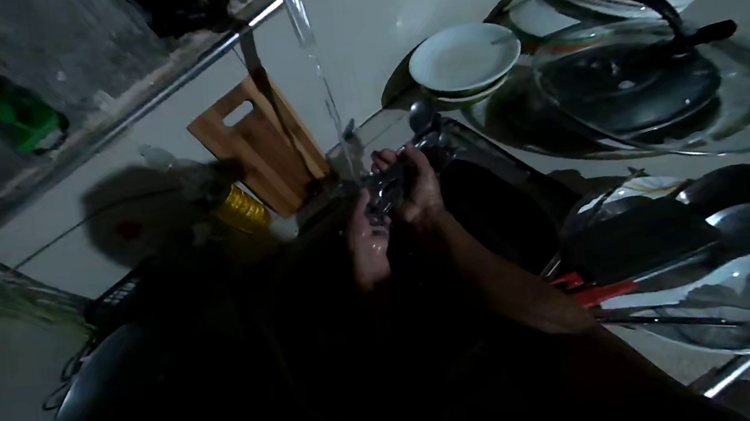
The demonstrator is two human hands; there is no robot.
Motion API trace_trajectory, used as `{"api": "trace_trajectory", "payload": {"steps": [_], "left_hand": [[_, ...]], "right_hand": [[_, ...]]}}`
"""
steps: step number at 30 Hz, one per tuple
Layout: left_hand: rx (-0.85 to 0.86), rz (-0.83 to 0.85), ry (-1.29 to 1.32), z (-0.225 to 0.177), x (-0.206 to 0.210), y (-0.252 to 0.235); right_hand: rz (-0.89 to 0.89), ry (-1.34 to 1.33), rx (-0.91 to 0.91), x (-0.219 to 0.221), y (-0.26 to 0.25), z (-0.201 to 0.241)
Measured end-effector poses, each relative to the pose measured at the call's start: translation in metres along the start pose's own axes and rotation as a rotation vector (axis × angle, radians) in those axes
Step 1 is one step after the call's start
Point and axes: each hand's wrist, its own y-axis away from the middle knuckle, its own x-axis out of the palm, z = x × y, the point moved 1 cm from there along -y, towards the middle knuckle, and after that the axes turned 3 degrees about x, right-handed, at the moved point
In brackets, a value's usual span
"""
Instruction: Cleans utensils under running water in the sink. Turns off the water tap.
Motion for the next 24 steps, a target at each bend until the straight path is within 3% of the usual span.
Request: {"api": "trace_trajectory", "payload": {"steps": [3, 11, 15, 19, 24], "left_hand": [[0.085, -0.004, 0.1, 0.005, 0.0, 0.002], [0.151, -0.012, 0.3, 0.003, 0.0, 0.004], [0.16, -0.027, 0.248, -0.013, -0.008, -0.002], [0.289, 0.055, -0.061, -0.034, 0.001, -0.014], [0.298, 0.079, -0.506, -0.038, 0.042, -0.027]], "right_hand": [[0.061, -0.189, -0.035, -0.019, -0.006, 0.005], [0.043, -0.198, -0.009, -0.021, 0.004, 0.017], [-0.112, 0.175, 0.045, -0.014, 0.003, 0.042], [-0.236, 0.692, 0.195, -0.004, 0.008, 0.065], [-0.117, 1.132, 0.333, -0.013, 0.009, 0.047]]}}
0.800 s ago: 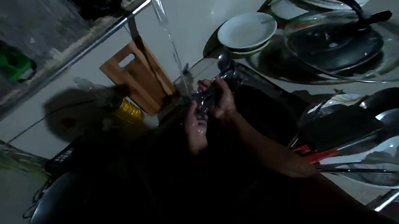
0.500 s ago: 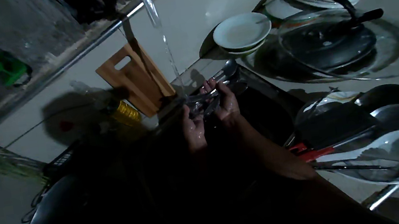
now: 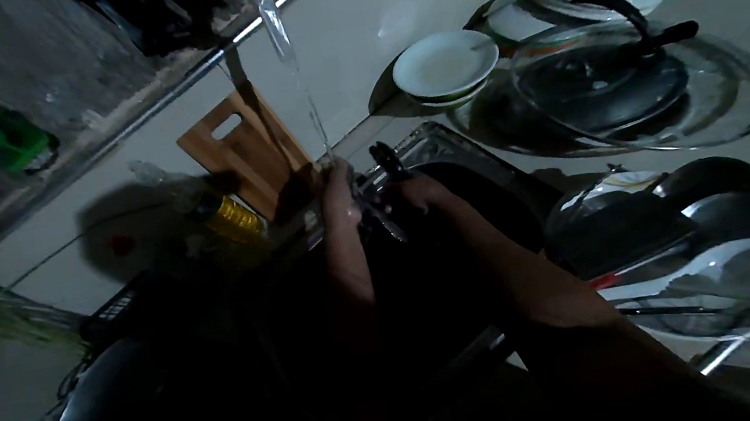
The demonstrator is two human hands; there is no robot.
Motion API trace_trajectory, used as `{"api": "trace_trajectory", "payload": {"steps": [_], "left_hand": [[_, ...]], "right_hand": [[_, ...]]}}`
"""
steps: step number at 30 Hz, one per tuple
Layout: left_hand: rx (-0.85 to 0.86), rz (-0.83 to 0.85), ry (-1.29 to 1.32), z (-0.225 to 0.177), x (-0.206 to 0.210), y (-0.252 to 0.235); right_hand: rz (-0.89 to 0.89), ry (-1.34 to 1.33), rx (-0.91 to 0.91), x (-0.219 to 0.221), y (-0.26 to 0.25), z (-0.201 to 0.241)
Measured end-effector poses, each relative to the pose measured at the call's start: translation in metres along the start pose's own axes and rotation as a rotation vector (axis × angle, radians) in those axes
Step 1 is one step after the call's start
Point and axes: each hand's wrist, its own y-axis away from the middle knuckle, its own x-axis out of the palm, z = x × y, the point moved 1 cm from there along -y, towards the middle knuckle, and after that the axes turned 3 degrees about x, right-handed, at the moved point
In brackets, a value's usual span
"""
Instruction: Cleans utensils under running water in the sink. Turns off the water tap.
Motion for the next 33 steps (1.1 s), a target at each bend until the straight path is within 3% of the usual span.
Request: {"api": "trace_trajectory", "payload": {"steps": [4, 7, 12, 17, 21, 25, 30, 33], "left_hand": [[0.007, 0.071, -0.218, -0.002, 0.017, -0.005], [-0.054, 0.098, -0.226, -0.005, 0.014, -0.003], [-0.005, 0.089, -0.215, -0.003, 0.003, -0.009], [0.231, -0.002, -0.346, 0.008, -0.001, -0.019], [0.354, -0.048, -0.459, 0.015, 0.002, -0.02], [0.275, 0.048, -0.292, 0.013, 0.004, -0.01], [-0.003, 0.126, -0.067, 0.007, -0.004, -0.004], [-0.102, 0.053, -0.067, 0.003, -0.006, -0.003]], "right_hand": [[0.023, 0.053, 0.002, 0.021, 0.01, -0.008], [-0.004, -0.004, -0.001, 0.032, 0.01, -0.014], [0.087, -0.276, 0.043, 0.05, 0.005, -0.02], [0.056, -0.281, 0.046, 0.059, 0.013, -0.012], [-0.085, -0.21, 0.003, 0.066, 0.014, -0.009], [-0.206, -0.016, -0.04, 0.069, 0.004, -0.008], [-0.21, 0.295, -0.091, 0.057, 0.003, 0.004], [-0.131, 0.182, -0.088, 0.051, 0.001, -0.002]]}}
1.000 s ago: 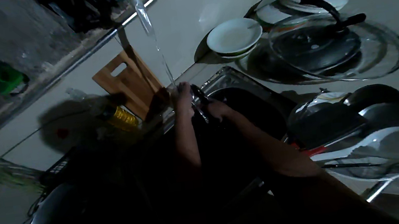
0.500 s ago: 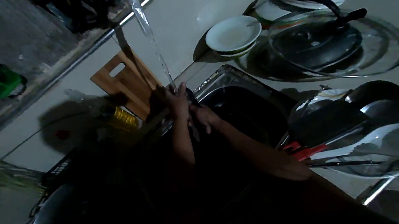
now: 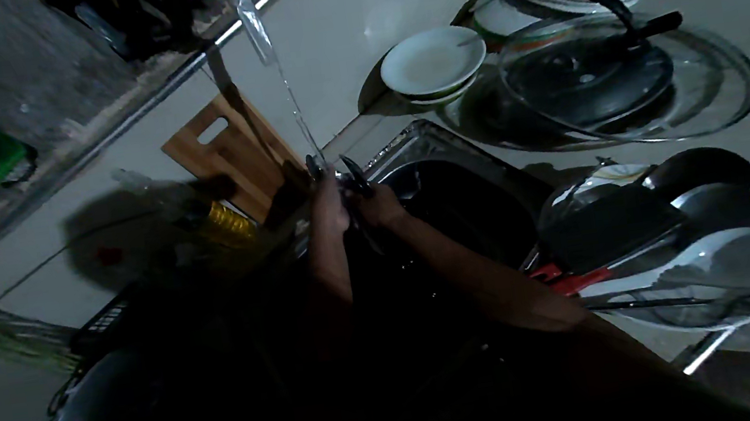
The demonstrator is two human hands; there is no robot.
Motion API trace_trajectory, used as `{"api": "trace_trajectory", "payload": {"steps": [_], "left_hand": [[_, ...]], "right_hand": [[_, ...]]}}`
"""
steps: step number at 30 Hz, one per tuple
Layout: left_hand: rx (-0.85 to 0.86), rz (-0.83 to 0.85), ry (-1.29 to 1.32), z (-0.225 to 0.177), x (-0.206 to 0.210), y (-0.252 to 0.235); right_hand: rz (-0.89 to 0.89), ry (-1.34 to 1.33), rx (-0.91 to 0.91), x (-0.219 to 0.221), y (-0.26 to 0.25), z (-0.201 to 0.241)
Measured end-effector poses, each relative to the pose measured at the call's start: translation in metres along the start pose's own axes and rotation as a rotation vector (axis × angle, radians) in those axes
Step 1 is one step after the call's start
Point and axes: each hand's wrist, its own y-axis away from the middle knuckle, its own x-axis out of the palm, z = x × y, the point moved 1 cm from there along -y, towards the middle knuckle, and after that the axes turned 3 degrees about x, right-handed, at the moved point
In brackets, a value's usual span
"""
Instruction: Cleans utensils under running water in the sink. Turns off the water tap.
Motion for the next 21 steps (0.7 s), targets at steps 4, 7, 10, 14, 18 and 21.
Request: {"api": "trace_trajectory", "payload": {"steps": [4, 7, 10, 14, 18, 21], "left_hand": [[0.021, 0.017, -0.266, 0.0, -0.009, -0.002], [0.073, 0.109, -0.486, -0.004, -0.002, 0.005], [0.124, 0.143, -0.698, -0.014, 0.003, 0.004], [0.29, 0.177, -0.857, -0.03, 0.001, 0.002], [0.343, 0.203, -0.761, -0.023, -0.003, -0.005], [0.282, 0.156, -0.547, -0.013, -0.007, -0.007]], "right_hand": [[0.178, -0.294, 0.118, -0.006, 0.006, -0.013], [0.263, -0.51, 0.13, 0.001, -0.001, -0.028], [0.229, -0.583, 0.19, 0.005, 0.006, -0.027], [0.245, -0.721, 0.195, 0.007, 0.009, -0.029], [0.253, -0.702, 0.11, 0.004, 0.006, -0.037], [0.274, -0.702, 0.056, -0.002, 0.003, -0.044]]}}
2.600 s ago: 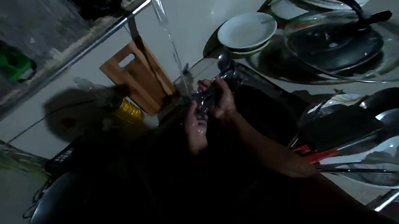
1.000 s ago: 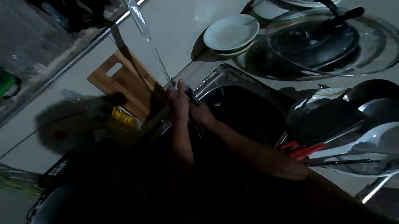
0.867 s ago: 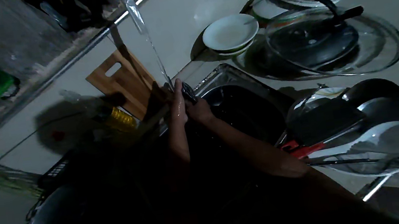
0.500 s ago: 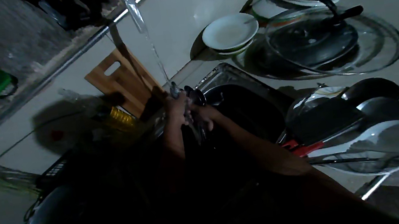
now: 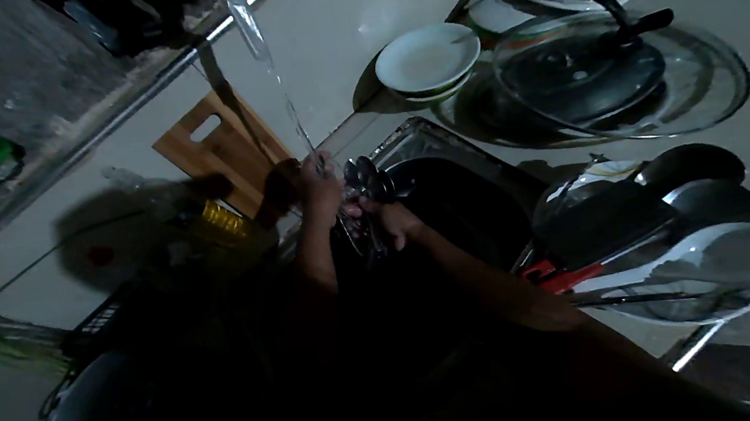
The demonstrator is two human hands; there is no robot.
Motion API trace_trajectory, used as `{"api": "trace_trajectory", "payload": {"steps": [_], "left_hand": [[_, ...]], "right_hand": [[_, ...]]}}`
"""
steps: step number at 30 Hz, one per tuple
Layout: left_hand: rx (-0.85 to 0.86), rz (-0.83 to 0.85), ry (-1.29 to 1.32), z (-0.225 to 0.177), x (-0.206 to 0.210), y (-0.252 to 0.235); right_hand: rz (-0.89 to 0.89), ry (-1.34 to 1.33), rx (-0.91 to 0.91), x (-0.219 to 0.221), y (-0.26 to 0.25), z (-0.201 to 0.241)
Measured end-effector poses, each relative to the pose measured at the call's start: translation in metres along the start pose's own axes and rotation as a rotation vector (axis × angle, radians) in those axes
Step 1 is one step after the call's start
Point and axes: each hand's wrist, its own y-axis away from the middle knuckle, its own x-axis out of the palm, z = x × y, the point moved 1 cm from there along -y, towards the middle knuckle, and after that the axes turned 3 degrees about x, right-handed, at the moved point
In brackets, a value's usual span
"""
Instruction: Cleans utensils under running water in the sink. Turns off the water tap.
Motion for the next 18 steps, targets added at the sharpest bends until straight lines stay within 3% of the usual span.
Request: {"api": "trace_trajectory", "payload": {"steps": [7, 18], "left_hand": [[-0.189, 0.042, 0.056, -0.001, 0.009, 0.011], [-0.065, 0.003, 0.177, 0.02, -0.004, 0.015]], "right_hand": [[0.148, 0.059, 0.076, -0.004, 0.014, 0.012], [0.364, 0.183, 0.187, -0.01, -0.004, 0.011]]}}
